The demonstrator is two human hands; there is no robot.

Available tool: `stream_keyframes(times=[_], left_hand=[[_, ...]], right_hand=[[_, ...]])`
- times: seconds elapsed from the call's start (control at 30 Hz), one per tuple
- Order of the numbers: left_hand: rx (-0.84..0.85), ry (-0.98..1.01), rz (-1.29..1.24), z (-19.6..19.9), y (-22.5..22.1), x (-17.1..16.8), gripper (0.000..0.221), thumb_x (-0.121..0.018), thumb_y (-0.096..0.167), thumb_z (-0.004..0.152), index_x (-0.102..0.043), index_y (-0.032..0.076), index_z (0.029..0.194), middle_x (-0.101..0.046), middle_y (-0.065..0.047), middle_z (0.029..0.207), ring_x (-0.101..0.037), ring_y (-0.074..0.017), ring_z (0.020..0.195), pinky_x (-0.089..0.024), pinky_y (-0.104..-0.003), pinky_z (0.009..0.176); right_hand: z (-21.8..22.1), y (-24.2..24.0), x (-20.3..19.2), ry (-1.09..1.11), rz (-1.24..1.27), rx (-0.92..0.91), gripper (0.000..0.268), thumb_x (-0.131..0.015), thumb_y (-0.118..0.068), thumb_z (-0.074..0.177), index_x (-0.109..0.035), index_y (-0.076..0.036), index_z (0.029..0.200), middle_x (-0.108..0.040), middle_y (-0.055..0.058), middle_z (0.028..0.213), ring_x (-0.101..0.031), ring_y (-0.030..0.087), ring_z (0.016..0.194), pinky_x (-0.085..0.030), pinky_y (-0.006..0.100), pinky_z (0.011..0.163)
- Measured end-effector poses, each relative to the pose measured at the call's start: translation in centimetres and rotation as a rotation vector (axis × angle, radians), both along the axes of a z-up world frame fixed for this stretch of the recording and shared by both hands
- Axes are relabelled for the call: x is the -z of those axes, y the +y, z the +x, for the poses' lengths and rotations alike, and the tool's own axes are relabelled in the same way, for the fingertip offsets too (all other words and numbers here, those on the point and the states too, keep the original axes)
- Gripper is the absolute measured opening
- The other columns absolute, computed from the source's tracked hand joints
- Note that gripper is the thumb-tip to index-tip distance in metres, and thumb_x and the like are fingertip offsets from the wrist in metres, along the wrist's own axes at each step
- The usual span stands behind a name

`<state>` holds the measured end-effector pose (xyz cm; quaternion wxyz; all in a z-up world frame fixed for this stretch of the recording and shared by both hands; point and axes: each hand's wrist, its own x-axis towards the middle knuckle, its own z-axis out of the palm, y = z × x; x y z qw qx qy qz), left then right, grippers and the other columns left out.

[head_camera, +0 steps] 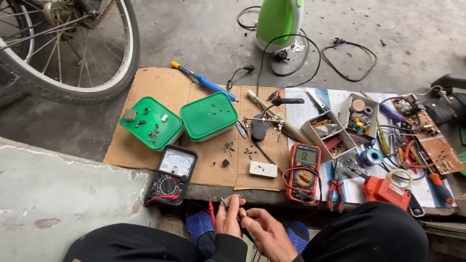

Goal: Testing various electronic components using a digital multimeter on a makeshift floor-based workbench.

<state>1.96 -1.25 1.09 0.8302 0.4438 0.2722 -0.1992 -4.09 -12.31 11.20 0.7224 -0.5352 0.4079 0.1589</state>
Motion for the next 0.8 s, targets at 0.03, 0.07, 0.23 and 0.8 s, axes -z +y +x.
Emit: stream_keyframes(times=[0.03, 0.07, 0.23, 0.8], left_hand=[[0.004, 0.0, -0.002, 0.2, 0.0, -0.2, 0.027, -0.068, 0.017, 0.107, -0.071, -0.007, 0.12, -0.076, -0.022, 0.112, -0.055, -0.0207, 0.074, -0.044, -0.033, 0.058], [-0.02, 0.016, -0.012, 0.4, -0.1, -0.5, 0.027, -0.068, 0.017, 0.107, -0.069, -0.007, 0.119, -0.076, -0.022, 0.114, -0.054, -0.0212, 0.073, -0.042, -0.033, 0.056], [-0.026, 0.046, 0.06, 1.9, 0.5, -3.7, 0.027, -0.071, 0.019, 0.106, -0.071, -0.006, 0.117, -0.074, -0.019, 0.108, -0.054, -0.0218, 0.077, -0.047, -0.034, 0.069], [-0.202, -0.555, 0.026, 9.9, 17.5, -26.1, 0.025, -0.065, 0.021, 0.109, -0.064, 0.002, 0.125, -0.068, -0.015, 0.124, -0.063, -0.022, 0.104, -0.055, -0.039, 0.1]], right_hand=[[-0.1, 0.0, 0.2, 0.0, -0.002, 0.004, 0.036, -0.074, -0.015, 0.102, -0.078, 0.002, 0.134, -0.082, 0.015, 0.097, -0.047, 0.015, 0.055, -0.031, 0.028, 0.05], [-0.2, -0.1, 0.5, -0.009, -0.037, -0.084, 0.046, -0.077, -0.021, 0.098, -0.076, -0.001, 0.139, -0.079, 0.012, 0.089, -0.051, 0.014, 0.058, -0.034, 0.028, 0.053], [-0.9, -1.8, 0.3, -0.113, -0.202, -0.343, 0.057, -0.082, -0.022, 0.096, -0.071, -0.008, 0.15, -0.08, 0.006, 0.081, -0.075, 0.013, 0.072, -0.055, 0.026, 0.064], [1.0, -11.4, 2.5, 0.196, -1.197, -0.394, 0.035, -0.058, -0.04, 0.105, -0.079, -0.024, 0.128, -0.084, 0.012, 0.105, -0.082, 0.033, 0.087, -0.067, 0.049, 0.075]])
